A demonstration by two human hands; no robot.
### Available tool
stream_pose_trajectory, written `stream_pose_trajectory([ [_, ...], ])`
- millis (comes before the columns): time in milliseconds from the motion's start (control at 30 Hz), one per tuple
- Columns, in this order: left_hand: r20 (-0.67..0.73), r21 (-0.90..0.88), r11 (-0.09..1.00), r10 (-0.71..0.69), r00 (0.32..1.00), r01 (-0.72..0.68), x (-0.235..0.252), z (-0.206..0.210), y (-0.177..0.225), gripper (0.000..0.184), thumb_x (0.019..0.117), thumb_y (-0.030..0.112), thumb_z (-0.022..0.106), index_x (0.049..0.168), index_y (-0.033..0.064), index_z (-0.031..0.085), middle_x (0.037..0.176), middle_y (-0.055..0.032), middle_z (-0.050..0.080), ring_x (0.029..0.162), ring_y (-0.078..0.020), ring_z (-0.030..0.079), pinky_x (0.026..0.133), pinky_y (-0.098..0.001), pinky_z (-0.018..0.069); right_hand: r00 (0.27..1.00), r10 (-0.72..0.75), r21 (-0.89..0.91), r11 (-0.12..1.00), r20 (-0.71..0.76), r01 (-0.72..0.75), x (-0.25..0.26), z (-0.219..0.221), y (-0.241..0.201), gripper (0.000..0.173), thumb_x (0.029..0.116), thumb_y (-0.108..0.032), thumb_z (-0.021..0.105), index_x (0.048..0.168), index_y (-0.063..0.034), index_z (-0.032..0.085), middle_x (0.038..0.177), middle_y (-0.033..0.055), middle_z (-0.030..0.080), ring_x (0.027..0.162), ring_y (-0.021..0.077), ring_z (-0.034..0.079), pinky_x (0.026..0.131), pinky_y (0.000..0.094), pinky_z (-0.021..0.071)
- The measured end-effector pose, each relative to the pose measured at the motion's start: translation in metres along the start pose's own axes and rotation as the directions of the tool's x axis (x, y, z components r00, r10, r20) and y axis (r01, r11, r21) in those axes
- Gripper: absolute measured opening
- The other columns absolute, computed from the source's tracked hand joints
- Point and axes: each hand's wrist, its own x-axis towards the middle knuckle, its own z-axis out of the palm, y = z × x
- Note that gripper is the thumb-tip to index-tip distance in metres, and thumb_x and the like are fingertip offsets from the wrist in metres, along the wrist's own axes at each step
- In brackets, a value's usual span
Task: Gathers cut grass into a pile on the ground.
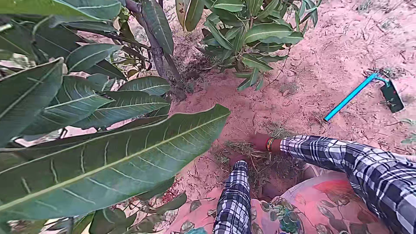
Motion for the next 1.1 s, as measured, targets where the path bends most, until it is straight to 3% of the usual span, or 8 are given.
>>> stream_pose_trajectory([
  [200,-0.005,0.108,0.993,0.054,0.999,-0.053,0.004,0.003,0.001,0.112,0.0837,0.033,0.084,0.167,0.0202,0.010,0.170,-0.0253,-0.008,0.148,-0.0567,0.027,0.090,-0.0639,0.0561,0.969,0.131,0.231,0.956,0.212,-0.179,-0.007,-0.060,0.043,0.067,0.1076,-0.056,0.041,0.133,0.0006,0.064,0.131,0.0280,0.064,0.128,0.0432,0.058,0.108,0.0648,0.0392],
  [300,-0.007,0.132,0.990,0.045,0.999,-0.044,0.001,0.003,0.001,0.096,0.0896,0.021,0.076,0.166,0.0170,0.018,0.171,-0.0247,-0.004,0.148,-0.0543,0.030,0.089,-0.0597,0.0581,0.972,0.217,0.134,0.970,-0.092,-0.204,0.037,-0.085,0.063,0.042,0.1080,-0.036,0.049,0.116,-0.0010,0.071,0.121,0.0257,0.068,0.115,0.0441,0.066,0.095,0.0674,0.0493],
  [400,0.082,0.166,0.982,0.074,0.994,-0.087,-0.001,-0.001,0.003,0.080,0.0920,0.024,0.075,0.158,0.0037,0.034,0.169,-0.0303,0.003,0.149,-0.0577,0.022,0.102,-0.0664,0.0478,0.839,0.384,0.216,0.922,-0.385,-0.323,0.071,-0.101,0.081,0.044,0.0981,-0.003,0.057,0.141,-0.0133,0.062,0.153,0.0208,0.049,0.115,0.0511,0.063,0.086,0.0711,0.0531],
  [467,0.095,0.170,0.983,0.058,0.994,-0.074,0.003,0.001,0.003,0.079,0.0909,0.026,0.077,0.156,0.0046,0.038,0.169,-0.0289,0.002,0.150,-0.0570,0.021,0.102,-0.0651,0.0485,0.794,0.499,0.297,0.862,-0.349,-0.411,0.083,-0.102,0.094,0.053,0.1014,-0.005,0.055,0.152,-0.0196,0.052,0.164,0.0177,0.037,0.130,0.0561,0.052,0.095,0.0759,0.0451],
  [533,0.061,0.143,0.989,0.035,0.998,-0.044,0.003,0.000,0.002,0.081,0.0897,0.025,0.078,0.157,0.0062,0.037,0.170,-0.0273,0.000,0.150,-0.0562,0.022,0.097,-0.0628,0.0533,0.773,0.554,0.320,0.826,-0.309,-0.464,0.092,-0.095,0.108,0.047,0.1017,-0.016,0.059,0.148,-0.0135,0.055,0.152,0.0245,0.050,0.133,0.0542,0.051,0.096,0.0761,0.0448],
  [633,-0.002,0.117,0.993,-0.012,1.000,0.013,0.001,0.003,0.006,0.093,0.0858,0.033,0.082,0.162,0.0140,0.031,0.171,-0.0249,-0.003,0.151,-0.0523,0.024,0.096,-0.0587,0.0553,0.763,0.611,0.338,0.778,-0.210,-0.530,0.078,-0.100,0.105,0.026,0.1001,-0.017,0.060,0.112,0.0017,0.073,0.125,0.0267,0.067,0.120,0.0475,0.062,0.091,0.0706,0.0497],
  [900,-0.022,0.134,0.991,0.007,1.000,-0.004,0.001,0.003,0.004,0.102,0.0814,0.040,0.085,0.164,0.0193,0.028,0.171,-0.0226,-0.010,0.153,-0.0527,0.015,0.095,-0.0641,0.0538,0.909,0.387,-0.067,0.914,-0.156,-0.401,0.030,-0.076,0.109,0.021,0.0983,-0.009,0.062,0.114,-0.0013,0.072,0.114,0.0249,0.071,0.111,0.0473,0.066,0.087,0.0700,0.0517],
  [1100,-0.041,0.124,0.992,0.037,0.998,-0.032,0.000,0.005,0.003,0.100,0.0815,0.036,0.085,0.162,0.0157,0.030,0.170,-0.0245,-0.008,0.153,-0.0546,0.014,0.093,-0.0634,0.0551,0.943,0.221,-0.379,0.918,0.247,-0.116,-0.038,-0.033,0.116,0.023,0.1038,-0.017,0.055,0.111,-0.0007,0.071,0.103,0.0239,0.071,0.101,0.0460,0.068,0.082,0.0667,0.0509],
])
